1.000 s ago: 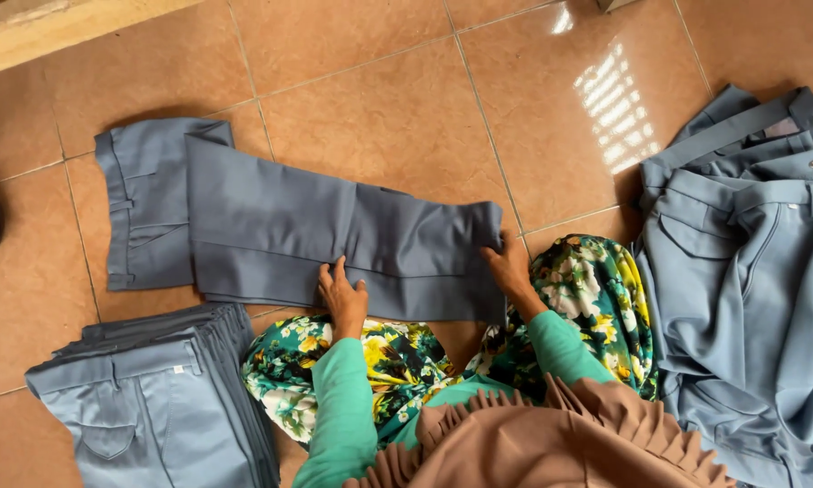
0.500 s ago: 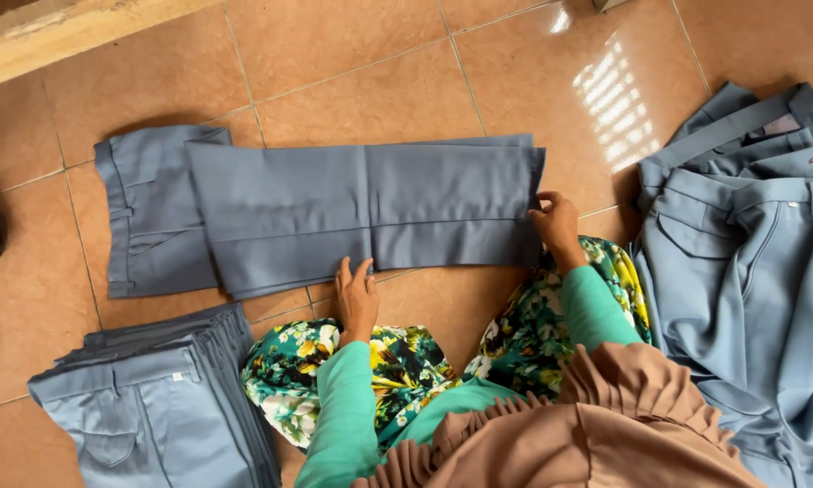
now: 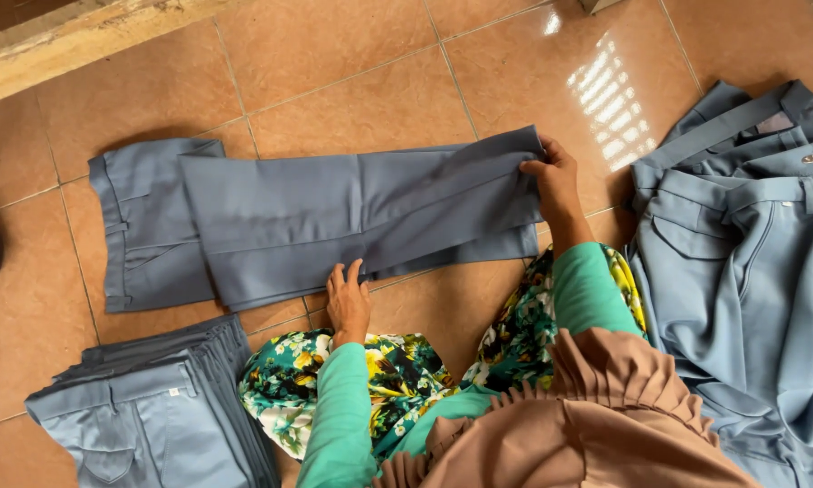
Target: Folding blue trousers and placing them into a neat stack on the floor.
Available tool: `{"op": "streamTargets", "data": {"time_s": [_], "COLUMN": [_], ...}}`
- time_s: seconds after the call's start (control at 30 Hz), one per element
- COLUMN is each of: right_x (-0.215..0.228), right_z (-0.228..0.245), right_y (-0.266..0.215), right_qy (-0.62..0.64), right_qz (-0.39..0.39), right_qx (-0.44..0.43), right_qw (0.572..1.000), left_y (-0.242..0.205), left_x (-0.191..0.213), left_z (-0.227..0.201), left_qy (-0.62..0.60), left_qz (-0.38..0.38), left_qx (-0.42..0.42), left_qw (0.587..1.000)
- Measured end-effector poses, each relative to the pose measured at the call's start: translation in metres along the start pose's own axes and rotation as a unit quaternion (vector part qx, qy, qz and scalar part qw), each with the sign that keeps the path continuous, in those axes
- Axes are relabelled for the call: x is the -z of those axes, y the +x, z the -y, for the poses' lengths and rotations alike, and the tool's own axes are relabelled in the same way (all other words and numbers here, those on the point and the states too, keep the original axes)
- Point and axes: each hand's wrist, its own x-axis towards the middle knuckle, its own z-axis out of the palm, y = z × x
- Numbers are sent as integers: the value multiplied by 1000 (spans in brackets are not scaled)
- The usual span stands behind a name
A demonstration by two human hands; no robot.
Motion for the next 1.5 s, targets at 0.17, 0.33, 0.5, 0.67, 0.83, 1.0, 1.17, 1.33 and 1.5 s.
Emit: {"op": "streamTargets", "data": {"time_s": [0.17,0.33,0.5,0.67,0.83,1.0,1.17,1.33,1.5], "right_x": [74,61,28,39,63,68,62,57,47], "right_z": [-119,-69,-46,-74,-75,-66,-85,-74,-29], "right_y": [16,-37,-102,-118,-79,-65,-72,-89,-72], "right_qy": [-303,-452,-539,-787,-775,-783,-772,-761,-453], "right_qz": [-7,-36,103,239,229,174,165,151,92], "right_qx": [-178,-45,138,114,144,33,-19,44,-65], "right_qw": [936,890,824,558,571,597,613,630,885], "left_y": [4,4,-1,-2,3,-1,4,15,27], "left_x": [-6,2,-3,-59,-42,-23,-42,-47,-15], "left_z": [8,11,8,20,-4,-38,-40,-34,-29], "left_qy": [-18,-59,-58,-186,-360,-589,-663,-743,-816], "left_qz": [-16,-39,-62,36,157,126,77,28,0], "left_qx": [-1,4,54,150,274,366,414,403,405], "left_qw": [1000,998,995,970,878,709,619,533,412]}}
